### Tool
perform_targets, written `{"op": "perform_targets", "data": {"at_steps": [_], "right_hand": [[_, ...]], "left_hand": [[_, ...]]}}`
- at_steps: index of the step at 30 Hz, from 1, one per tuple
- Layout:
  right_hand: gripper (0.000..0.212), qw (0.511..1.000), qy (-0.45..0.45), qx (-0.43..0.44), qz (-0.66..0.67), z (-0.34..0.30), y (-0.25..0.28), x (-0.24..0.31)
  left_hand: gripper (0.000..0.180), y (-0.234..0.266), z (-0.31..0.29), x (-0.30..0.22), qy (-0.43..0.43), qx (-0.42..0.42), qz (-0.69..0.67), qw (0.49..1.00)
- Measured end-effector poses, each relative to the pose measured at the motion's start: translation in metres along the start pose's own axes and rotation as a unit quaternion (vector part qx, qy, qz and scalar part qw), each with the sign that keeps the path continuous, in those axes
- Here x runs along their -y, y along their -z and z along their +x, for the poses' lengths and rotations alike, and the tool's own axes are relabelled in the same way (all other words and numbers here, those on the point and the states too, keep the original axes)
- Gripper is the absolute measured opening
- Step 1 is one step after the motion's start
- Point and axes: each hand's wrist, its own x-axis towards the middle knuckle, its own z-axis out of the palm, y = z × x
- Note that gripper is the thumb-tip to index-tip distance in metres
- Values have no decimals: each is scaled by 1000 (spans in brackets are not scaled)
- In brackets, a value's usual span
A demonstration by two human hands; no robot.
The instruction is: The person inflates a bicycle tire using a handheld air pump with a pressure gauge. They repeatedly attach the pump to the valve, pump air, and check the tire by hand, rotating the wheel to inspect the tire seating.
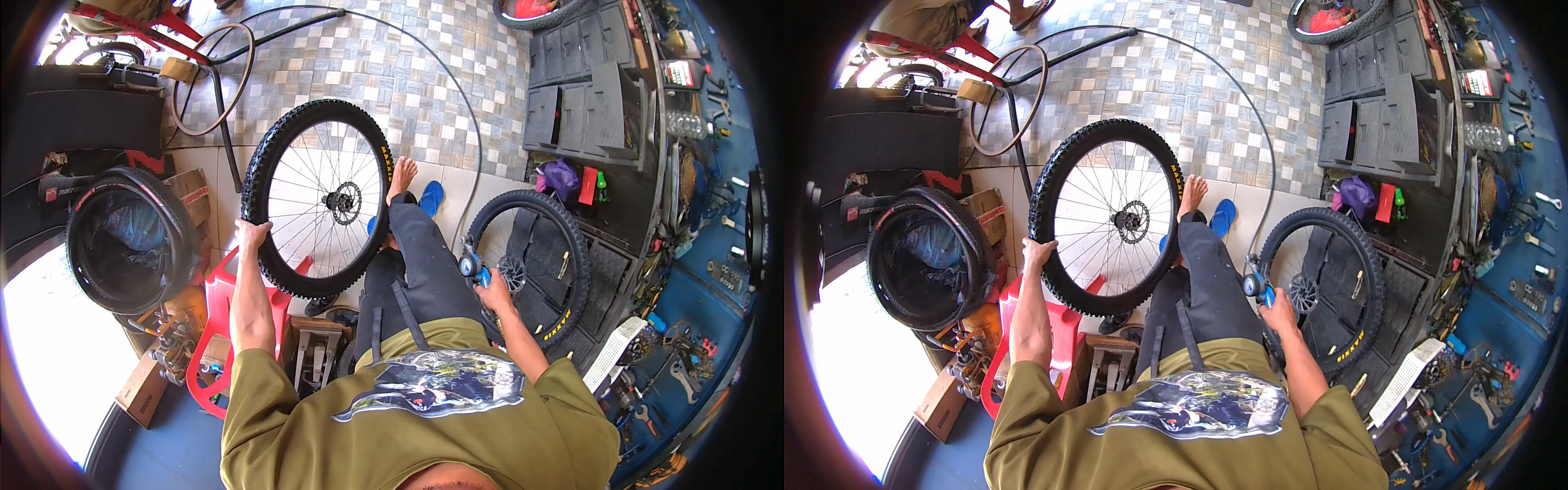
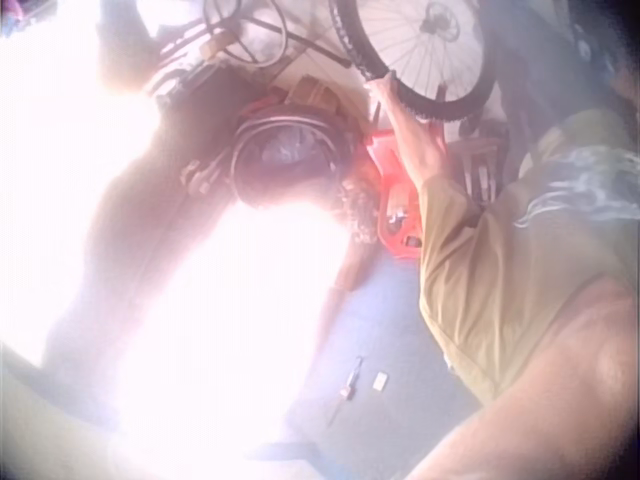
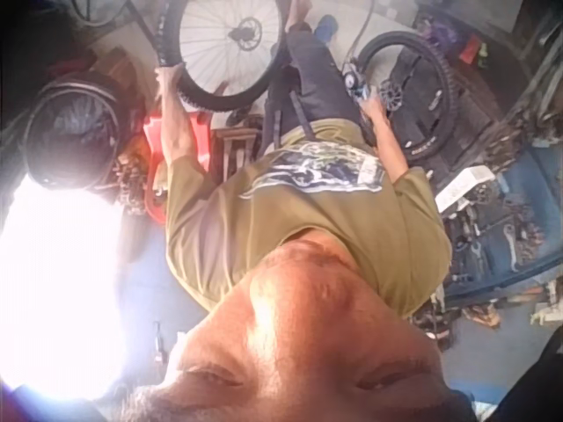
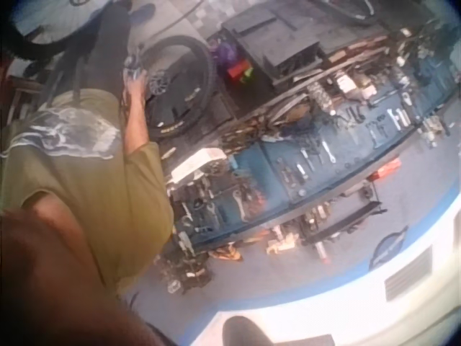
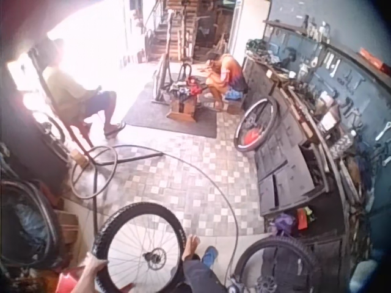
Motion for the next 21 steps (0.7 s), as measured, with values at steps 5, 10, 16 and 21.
{"op": "perform_targets", "data": {"at_steps": [5,10,16,21], "right_hand": [[65,1000,-4,0,3,22,20,18],[68,999,8,22,-22,45,39,39],[65,999,46,9,-26,95,44,64],[67,999,40,19,1,80,59,76]], "left_hand": [[99,-1,3,0,-6,19,7,1000],[95,-10,-2,11,-41,-7,7,999],[93,-7,6,4,-81,-30,19,996],[99,5,-25,-9,-53,61,-2,997]]}}
